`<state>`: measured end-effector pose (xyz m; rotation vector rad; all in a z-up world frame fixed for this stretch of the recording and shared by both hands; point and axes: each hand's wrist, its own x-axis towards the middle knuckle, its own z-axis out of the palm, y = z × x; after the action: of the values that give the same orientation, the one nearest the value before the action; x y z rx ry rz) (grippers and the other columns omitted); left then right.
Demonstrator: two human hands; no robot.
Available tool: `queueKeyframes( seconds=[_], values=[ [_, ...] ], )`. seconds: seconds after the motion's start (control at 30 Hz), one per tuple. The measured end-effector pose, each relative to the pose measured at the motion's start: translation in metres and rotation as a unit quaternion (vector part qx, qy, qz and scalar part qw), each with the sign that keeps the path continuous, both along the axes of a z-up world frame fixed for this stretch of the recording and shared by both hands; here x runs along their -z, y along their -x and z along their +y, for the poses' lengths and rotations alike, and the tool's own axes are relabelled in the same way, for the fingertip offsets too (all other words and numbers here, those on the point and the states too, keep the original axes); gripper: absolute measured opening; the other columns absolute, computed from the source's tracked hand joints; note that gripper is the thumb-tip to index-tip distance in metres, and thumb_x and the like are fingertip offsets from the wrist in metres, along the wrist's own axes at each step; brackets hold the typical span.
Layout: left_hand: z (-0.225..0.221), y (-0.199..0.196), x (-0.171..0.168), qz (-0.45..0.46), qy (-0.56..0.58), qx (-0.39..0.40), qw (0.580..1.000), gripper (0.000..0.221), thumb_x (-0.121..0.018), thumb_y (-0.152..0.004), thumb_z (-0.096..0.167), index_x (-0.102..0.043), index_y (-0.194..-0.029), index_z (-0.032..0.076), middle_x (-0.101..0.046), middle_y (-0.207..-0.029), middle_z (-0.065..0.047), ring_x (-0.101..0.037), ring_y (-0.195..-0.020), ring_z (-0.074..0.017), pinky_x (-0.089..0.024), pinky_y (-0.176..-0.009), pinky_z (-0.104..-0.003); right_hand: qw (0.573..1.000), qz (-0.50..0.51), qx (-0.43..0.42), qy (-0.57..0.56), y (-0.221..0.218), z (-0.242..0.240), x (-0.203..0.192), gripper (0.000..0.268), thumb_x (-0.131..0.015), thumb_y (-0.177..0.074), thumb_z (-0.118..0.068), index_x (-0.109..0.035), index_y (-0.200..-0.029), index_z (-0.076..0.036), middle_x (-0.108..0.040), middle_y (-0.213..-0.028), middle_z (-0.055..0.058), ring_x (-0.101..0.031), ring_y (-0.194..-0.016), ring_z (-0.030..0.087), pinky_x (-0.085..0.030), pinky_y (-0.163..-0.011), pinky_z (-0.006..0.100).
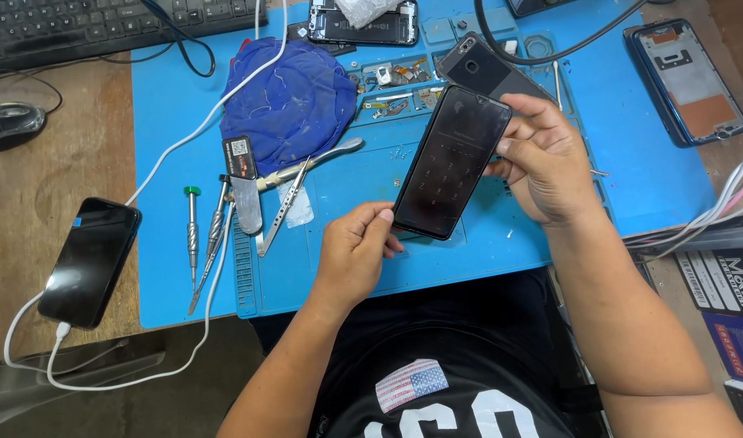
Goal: The person reassembles a disassembled smartphone on a blue work mat. They align the internal components, press the back cover into place, and wipe the exterior with a cloth. The person then flips the phone to check the screen and edges before placing it back on the mat.
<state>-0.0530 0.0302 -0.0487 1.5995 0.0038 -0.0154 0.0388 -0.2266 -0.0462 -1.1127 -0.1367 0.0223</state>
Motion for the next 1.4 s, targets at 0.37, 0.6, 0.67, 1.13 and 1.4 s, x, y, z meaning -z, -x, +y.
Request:
queueKeyframes(
  seconds=[0.37, 0.6, 0.67, 1.13, 1.4],
  values=[
    [-0.008, 0.007, -0.013, -0.065, -0.090, 0.012, 0.994, 0.041, -0.061, -0.087, -0.001, -0.066, -0.127, -0.005, -0.073, -0.087, -0.023, -0.069, -0.070, -0.0245, -0.057, -0.057, -0.035, 1.000, -0.009, 0.011, -0.002, 0.004, 0.004, -0.003, 0.052, -0.058, -0.088, 0.016, -0.054, -0.137, 0.002, -0.071, -0.101, 0.022, -0.076, -0.087, 0.028, -0.071, -0.067, 0.037],
    [-0.011, -0.002, -0.015, -0.031, -0.095, 0.019, 0.995, 0.037, -0.064, -0.086, -0.001, -0.068, -0.122, -0.006, -0.073, -0.085, -0.020, -0.065, -0.063, -0.0205, -0.053, -0.050, -0.030, 1.000, -0.019, 0.012, 0.021, 0.007, 0.006, -0.003, 0.053, -0.058, -0.086, 0.018, -0.054, -0.137, 0.004, -0.071, -0.103, 0.023, -0.075, -0.089, 0.027, -0.071, -0.071, 0.039],
    [-0.012, -0.003, -0.014, -0.028, -0.103, 0.013, 0.994, 0.034, -0.065, -0.086, -0.001, -0.069, -0.120, -0.005, -0.073, -0.083, -0.019, -0.065, -0.062, -0.0195, -0.052, -0.049, -0.029, 0.999, -0.024, 0.014, 0.026, 0.009, 0.009, -0.009, 0.053, -0.058, -0.086, 0.018, -0.055, -0.137, 0.004, -0.071, -0.102, 0.023, -0.075, -0.089, 0.026, -0.070, -0.071, 0.038],
    [-0.029, 0.009, -0.042, -0.110, -0.280, 0.030, 0.953, 0.071, -0.079, -0.079, 0.002, -0.048, -0.142, -0.011, -0.065, -0.105, -0.031, -0.067, -0.066, -0.0325, -0.056, -0.051, -0.042, 0.999, -0.029, 0.024, 0.031, 0.009, 0.008, -0.010, 0.050, -0.059, -0.086, 0.018, -0.055, -0.134, 0.006, -0.071, -0.101, 0.024, -0.075, -0.091, 0.027, -0.070, -0.074, 0.039],
    [-0.049, 0.000, -0.031, -0.232, -0.466, -0.034, 0.853, 0.113, -0.093, -0.072, 0.044, -0.036, -0.151, -0.012, -0.057, -0.118, -0.032, -0.064, -0.091, -0.0408, -0.055, -0.067, -0.048, 0.992, -0.062, 0.059, 0.096, 0.009, 0.006, 0.006, 0.049, -0.055, -0.085, 0.017, -0.057, -0.133, 0.007, -0.070, -0.100, 0.026, -0.072, -0.088, 0.026, -0.068, -0.071, 0.043]
  ],
)
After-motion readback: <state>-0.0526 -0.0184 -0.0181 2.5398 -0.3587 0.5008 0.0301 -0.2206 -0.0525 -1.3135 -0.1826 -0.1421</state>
